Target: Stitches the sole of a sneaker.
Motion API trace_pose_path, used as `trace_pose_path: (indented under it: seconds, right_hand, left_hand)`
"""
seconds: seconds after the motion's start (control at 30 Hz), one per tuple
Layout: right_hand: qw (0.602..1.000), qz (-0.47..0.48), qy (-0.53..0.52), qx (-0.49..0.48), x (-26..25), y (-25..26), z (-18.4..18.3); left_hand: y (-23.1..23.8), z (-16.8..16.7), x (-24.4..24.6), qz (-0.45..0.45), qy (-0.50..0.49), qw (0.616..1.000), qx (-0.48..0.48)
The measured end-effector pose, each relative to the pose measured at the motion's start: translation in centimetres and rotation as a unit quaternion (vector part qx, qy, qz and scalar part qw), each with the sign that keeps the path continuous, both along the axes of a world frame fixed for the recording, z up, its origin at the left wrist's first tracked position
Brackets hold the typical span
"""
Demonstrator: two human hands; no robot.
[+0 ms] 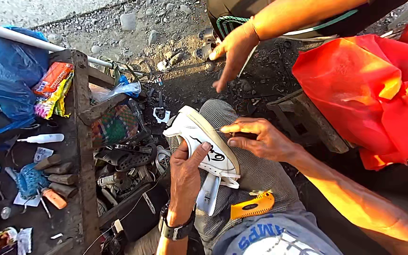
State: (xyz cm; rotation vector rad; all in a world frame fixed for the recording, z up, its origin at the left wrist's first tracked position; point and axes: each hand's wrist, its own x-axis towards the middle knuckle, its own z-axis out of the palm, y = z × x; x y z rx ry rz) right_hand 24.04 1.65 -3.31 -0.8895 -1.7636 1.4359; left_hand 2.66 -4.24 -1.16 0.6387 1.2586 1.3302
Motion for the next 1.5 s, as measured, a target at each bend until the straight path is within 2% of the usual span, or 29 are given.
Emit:
trace_pose_path:
  seconds: [0.1,0.27,0.43,0.57,0.8,1.0,1.17,1.23,1.3,1.4,1.5]
  right_hand:
    - [0.999,-0.019,-0.008,0.051,-1.7,0.0,-0.9]
    - [0.997,-0.039,-0.021,0.057,-2.4,0.2,-1.0]
    - [0.998,-0.026,-0.023,0.062,-2.3,0.6,-0.9]
    - [0.989,0.006,-0.062,0.131,-2.0,1.5,-0.4]
    - [0.940,0.112,-0.193,0.257,-2.4,4.2,2.7]
    - [0.889,0.193,-0.325,0.258,-4.3,5.3,5.4]
    - [0.869,0.210,-0.359,0.266,-5.9,5.0,5.5]
    - [0.873,0.211,-0.353,0.262,-5.9,5.0,5.4]
    - [0.881,0.205,-0.332,0.268,-5.3,5.2,5.2]
    - [0.882,0.186,-0.305,0.308,-4.0,5.2,4.8]
    - [0.878,0.173,-0.293,0.337,-3.3,5.1,4.2]
  left_hand:
    - [0.0,0.0,0.2,0.016,-0.002,1.000,0.011]
    - [0.1,-0.1,0.4,0.032,0.006,0.999,0.016]
    - [0.1,-0.2,0.7,0.043,0.009,0.999,0.020]
    - [0.1,-0.1,0.9,0.056,0.013,0.998,0.021]
    - [0.3,-0.3,1.5,0.079,0.018,0.996,0.027]
    - [0.5,-0.7,1.7,0.081,0.045,0.995,0.029]
    - [0.5,-1.1,1.5,0.080,0.041,0.996,0.023]
    - [0.3,-1.1,1.1,0.060,0.034,0.997,0.026]
    - [0.2,-0.4,-0.3,-0.009,0.047,0.998,0.028]
    - [0.1,0.8,-4.4,-0.162,0.143,0.976,0.024]
    - [-0.6,1.6,-8.9,-0.220,0.246,0.944,0.017]
